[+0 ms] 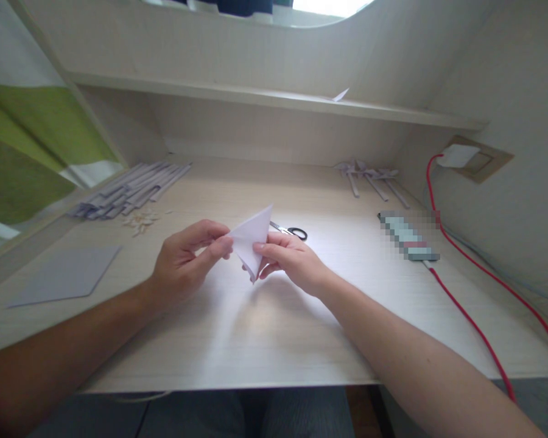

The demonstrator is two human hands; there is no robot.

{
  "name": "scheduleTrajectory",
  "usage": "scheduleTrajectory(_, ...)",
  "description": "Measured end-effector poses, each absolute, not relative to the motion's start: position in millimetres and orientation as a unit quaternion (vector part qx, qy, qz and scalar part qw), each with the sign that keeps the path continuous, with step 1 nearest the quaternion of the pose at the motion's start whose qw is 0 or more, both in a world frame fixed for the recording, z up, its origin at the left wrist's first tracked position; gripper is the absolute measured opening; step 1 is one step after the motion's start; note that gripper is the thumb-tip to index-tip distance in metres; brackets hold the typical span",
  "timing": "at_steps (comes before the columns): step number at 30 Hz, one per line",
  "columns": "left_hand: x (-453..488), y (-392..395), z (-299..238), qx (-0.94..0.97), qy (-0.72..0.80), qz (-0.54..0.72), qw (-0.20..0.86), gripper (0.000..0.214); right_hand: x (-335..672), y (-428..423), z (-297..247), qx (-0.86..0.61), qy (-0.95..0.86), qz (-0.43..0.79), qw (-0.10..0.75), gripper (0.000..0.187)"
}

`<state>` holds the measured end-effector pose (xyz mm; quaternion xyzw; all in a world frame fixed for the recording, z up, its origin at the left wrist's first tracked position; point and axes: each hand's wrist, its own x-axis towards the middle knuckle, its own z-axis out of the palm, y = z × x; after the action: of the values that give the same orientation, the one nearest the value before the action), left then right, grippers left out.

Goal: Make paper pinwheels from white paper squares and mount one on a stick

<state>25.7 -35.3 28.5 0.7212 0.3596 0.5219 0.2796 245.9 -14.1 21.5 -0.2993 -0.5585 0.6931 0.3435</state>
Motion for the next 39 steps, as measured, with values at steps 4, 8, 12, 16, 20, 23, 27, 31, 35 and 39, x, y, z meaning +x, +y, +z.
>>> scheduleTrajectory(4,26.1,-35.3,29.6,0.74,0.335,0.524,0.257,0.012,244.9,-15.2,23.9,-0.294,-0.55,0.704,0.34,0.027)
scheduleTrajectory(8,26.0,-35.6,31.5,0.757,0.33,0.514,0.231,0.014,245.2,-15.8,25.0,-0.29,-0.546,0.709,0.338,0.026)
scheduleTrajectory(12,24.1,-35.2,30.0,0.76,0.344,0.503,0.225,0.018,246.1,-15.9,25.9,-0.282,-0.545,0.718,0.329,0.025)
scheduleTrajectory(16,21.9,-34.8,27.4,0.772,0.342,0.489,0.219,0.019,246.4,-15.6,26.8,-0.281,-0.544,0.723,0.32,0.026)
scheduleTrajectory(20,21.6,-34.1,26.8,0.775,0.343,0.486,0.213,0.021,245.8,-15.3,26.9,-0.282,-0.544,0.721,0.325,0.027)
scheduleTrajectory(23,22.5,-33.6,27.4,0.773,0.353,0.481,0.216,0.024,245.4,-15.4,26.3,-0.281,-0.545,0.719,0.327,0.026)
scheduleTrajectory(27,23.9,-33.5,27.2,0.76,0.366,0.478,0.245,0.03,245.4,-14.6,23.8,-0.273,-0.561,0.705,0.337,0.026)
scheduleTrajectory(31,24.5,-32.3,26.0,0.712,0.379,0.479,0.346,0.031,245.5,-13.7,21.7,-0.274,-0.567,0.692,0.354,0.025)
scheduleTrajectory(35,24.8,-30.5,26.6,0.686,0.369,0.467,0.419,0.031,245.2,-14.8,22.7,-0.277,-0.593,0.672,0.347,0.027)
scheduleTrajectory(39,24.3,-30.6,29.9,0.699,0.381,0.448,0.406,0.038,244.6,-16.9,24.0,-0.285,-0.626,0.64,0.341,0.031)
